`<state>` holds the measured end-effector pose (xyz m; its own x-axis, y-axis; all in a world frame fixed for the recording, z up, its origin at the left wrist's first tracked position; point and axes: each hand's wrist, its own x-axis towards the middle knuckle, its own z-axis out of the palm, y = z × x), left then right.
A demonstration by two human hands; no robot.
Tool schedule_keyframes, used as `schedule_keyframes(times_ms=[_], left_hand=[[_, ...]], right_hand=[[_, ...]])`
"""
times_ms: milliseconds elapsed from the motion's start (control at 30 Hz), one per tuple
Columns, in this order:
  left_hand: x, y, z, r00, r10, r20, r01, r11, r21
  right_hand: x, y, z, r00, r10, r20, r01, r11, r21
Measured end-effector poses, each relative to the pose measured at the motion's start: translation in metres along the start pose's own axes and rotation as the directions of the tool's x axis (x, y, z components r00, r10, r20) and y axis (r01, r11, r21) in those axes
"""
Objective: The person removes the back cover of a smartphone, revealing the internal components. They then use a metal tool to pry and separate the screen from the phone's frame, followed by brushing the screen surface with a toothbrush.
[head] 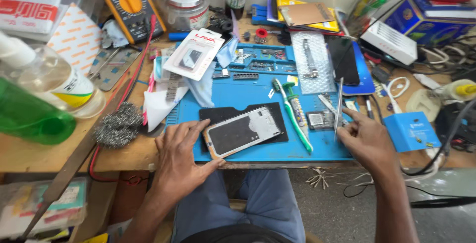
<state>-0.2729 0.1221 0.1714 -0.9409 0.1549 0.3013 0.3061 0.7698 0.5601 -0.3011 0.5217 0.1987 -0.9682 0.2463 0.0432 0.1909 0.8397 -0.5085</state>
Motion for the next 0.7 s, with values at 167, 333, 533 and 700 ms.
schedule_keyframes(times_ms=[167, 333, 533, 700], left_hand=[[-0.008, 0.004, 0.0, 0.999, 0.023, -0.022, -0.024, 0.998, -0.051], [-0.011, 0.011, 0.0, 1.0, 0.005, -0.005, -0.005, 0.997, -0.08], [-0.015, 0.005, -0.002, 1.0, 0.004, -0.026, -0.006, 0.995, -0.101], [-0.022, 0.001, 0.001, 0.999, -0.018, -0.047, 0.012, 0.99, -0.137]], right_hand=[[-0.046, -0.04, 0.012, 0.939, -0.277, -0.203, 0.22, 0.939, -0.266], [-0.051, -0.051, 0.049, 0.91, -0.413, -0.045, 0.384, 0.877, -0.289], [-0.044, -0.01, 0.022, 0.941, -0.338, 0.002, 0.335, 0.932, -0.139], [-0.058, -0.011, 0.024, 0.897, -0.443, -0.006, 0.437, 0.882, 0.174]])
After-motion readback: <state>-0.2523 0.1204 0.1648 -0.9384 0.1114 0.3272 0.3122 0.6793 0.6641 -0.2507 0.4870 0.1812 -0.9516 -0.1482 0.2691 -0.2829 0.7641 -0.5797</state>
